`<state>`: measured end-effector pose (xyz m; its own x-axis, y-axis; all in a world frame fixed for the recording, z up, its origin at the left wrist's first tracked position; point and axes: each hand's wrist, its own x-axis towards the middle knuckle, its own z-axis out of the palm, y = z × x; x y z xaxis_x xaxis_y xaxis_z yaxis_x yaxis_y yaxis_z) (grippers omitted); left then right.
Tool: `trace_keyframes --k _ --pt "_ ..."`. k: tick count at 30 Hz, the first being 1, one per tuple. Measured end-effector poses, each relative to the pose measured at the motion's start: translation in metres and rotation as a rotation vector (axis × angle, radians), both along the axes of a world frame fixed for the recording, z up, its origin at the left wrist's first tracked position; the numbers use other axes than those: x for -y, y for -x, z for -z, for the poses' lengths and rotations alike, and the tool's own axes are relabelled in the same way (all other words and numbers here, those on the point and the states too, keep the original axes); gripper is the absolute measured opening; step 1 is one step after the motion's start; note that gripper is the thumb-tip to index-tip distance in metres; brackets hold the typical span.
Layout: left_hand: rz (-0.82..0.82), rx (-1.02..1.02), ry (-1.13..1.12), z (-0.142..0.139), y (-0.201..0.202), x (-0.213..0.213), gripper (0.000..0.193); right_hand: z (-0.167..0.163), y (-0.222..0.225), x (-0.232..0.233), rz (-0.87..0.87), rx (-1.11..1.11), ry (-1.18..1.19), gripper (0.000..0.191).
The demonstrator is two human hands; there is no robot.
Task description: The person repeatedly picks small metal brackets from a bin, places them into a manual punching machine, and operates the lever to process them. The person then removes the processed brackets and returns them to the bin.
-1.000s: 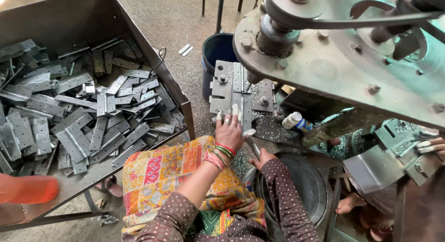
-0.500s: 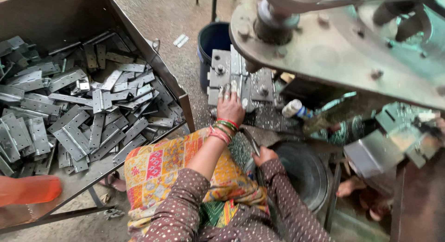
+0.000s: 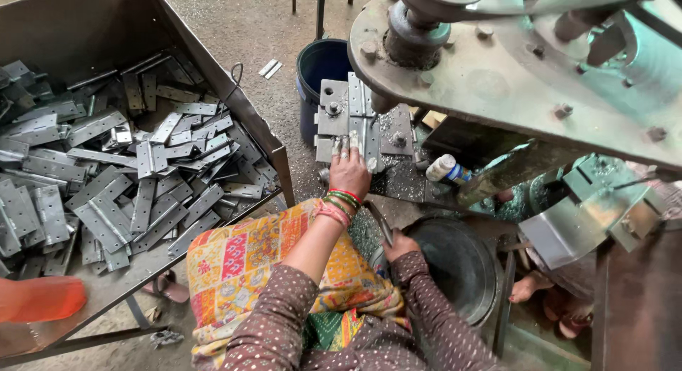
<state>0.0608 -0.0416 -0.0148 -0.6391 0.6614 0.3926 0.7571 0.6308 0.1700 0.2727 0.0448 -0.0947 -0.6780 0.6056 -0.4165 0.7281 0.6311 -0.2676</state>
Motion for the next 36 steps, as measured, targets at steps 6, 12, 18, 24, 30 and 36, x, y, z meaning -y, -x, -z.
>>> trace_keyframes --k 6,12,18,24,30,36 --pt "0.032 0.01 0.052 0.001 0.003 0.011 0.038 0.006 0.0 -0.004 -0.092 -0.101 -0.043 0.06" --pt "-0.022 -0.137 0.097 0.009 0.019 -0.009 0.036 -0.02 0.026 -0.033 -0.135 0.025 -0.113 0.058" --pt "-0.031 -0.071 0.122 0.012 0.028 -0.029 0.04 0.005 -0.003 -0.007 -0.016 -0.112 -0.091 0.044" --pt "-0.009 -0.1 0.07 0.009 0.021 -0.015 0.039 -0.006 0.012 -0.019 -0.098 0.007 -0.046 0.053" --pt "-0.013 -0.097 0.072 0.007 0.017 -0.013 0.032 -0.026 0.029 -0.03 -0.156 0.117 -0.139 0.057" --pt "-0.006 -0.056 -0.011 0.003 0.033 -0.007 0.026 0.022 -0.005 0.007 -0.092 0.071 -0.173 0.052"
